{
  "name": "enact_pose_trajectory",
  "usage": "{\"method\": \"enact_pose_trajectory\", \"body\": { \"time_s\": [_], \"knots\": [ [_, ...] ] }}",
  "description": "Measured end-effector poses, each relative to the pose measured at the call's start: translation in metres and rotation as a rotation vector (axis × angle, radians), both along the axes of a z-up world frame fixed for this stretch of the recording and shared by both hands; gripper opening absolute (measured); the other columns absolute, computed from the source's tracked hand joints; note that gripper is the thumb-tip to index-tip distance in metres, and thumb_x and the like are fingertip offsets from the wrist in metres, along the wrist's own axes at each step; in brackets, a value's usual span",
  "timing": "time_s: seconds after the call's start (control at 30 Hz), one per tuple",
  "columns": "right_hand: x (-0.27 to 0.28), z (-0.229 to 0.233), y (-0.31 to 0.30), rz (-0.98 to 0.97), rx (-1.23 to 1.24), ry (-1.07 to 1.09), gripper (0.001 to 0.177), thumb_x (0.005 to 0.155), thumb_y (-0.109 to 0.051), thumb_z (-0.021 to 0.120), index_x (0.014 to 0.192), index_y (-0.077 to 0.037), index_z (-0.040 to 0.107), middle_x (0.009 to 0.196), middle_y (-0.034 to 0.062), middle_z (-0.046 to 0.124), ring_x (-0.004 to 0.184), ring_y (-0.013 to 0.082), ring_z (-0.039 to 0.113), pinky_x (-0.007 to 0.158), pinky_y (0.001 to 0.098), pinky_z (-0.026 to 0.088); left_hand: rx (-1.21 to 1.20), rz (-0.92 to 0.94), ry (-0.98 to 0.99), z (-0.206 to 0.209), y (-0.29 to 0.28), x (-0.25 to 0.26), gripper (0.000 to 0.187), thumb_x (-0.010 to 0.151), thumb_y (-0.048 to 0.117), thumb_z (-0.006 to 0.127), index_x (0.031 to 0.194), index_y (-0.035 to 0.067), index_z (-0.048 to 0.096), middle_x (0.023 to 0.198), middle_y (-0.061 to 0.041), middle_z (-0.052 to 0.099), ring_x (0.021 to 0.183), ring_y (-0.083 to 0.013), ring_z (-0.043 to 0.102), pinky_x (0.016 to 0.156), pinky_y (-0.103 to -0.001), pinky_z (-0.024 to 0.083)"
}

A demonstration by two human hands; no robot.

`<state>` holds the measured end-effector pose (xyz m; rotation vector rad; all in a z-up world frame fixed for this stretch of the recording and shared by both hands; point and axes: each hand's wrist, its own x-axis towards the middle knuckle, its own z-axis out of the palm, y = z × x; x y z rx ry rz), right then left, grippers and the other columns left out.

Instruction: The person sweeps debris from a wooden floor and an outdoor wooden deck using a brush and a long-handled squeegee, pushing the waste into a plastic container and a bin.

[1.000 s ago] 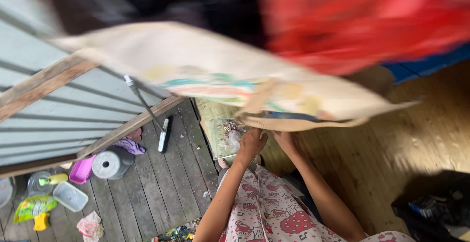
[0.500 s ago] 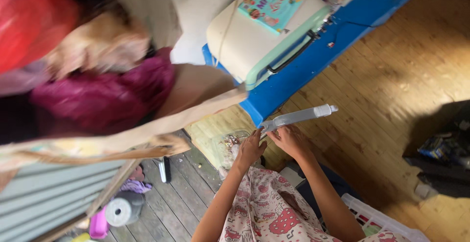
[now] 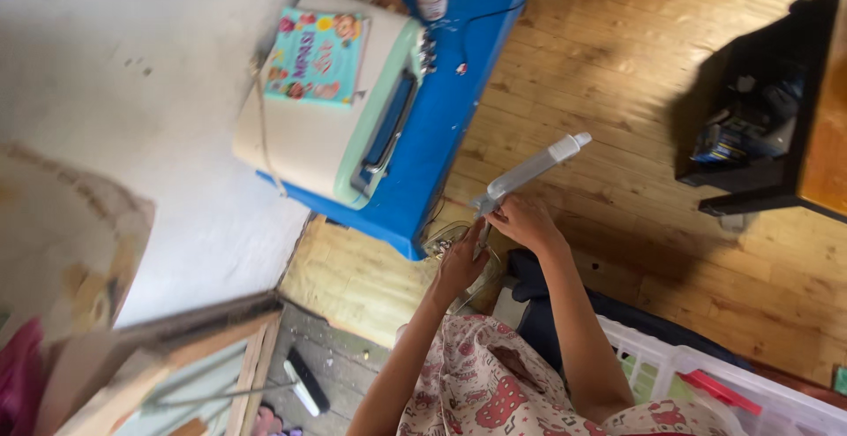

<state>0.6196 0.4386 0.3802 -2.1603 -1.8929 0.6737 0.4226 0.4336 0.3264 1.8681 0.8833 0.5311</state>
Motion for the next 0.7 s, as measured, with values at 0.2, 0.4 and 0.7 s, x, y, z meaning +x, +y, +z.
{"method": "enact_pose_trajectory", "body": {
  "time_s": [0.2,0.4,0.7],
  "knots": [
    [0.065,-0.010,0.023,-0.118,0.085,0.028,0.033,0.091,-0.034,0.072,0.080,-0.003,0.072,0.071,0.0128,0.072,0.068,0.0294,0.071,0.067,0.0427,0.056,0.036,-0.105,0.009,-0.004,0.021,0.055,0.073,0.095,0.015,0.066,0.159,0.010,0.033,0.139,-0.024,0.061,0.118,-0.0398,0.066,0.094,-0.048,0.054],
    [0.112,-0.003,0.038,-0.277,0.294,0.045,0.027,0.083,-0.023,0.075,0.104,-0.006,0.075,0.077,0.0155,0.072,0.073,0.0371,0.069,0.064,0.0476,0.055,0.010,-0.214,-0.004,0.009,0.068,0.082,0.074,0.093,0.012,0.065,0.159,0.012,0.032,0.149,-0.022,0.054,0.121,-0.0380,0.064,0.094,-0.046,0.054],
    [0.172,0.031,0.062,-0.585,0.362,-0.014,0.027,0.081,-0.011,0.073,0.107,-0.014,0.078,0.094,0.0125,0.075,0.082,0.0329,0.072,0.072,0.0447,0.056,-0.157,-0.316,-0.006,0.034,0.158,0.152,0.062,0.096,0.020,0.062,0.154,0.014,0.041,0.153,-0.015,0.051,0.134,-0.0320,0.058,0.101,-0.041,0.053]
  ]
}}
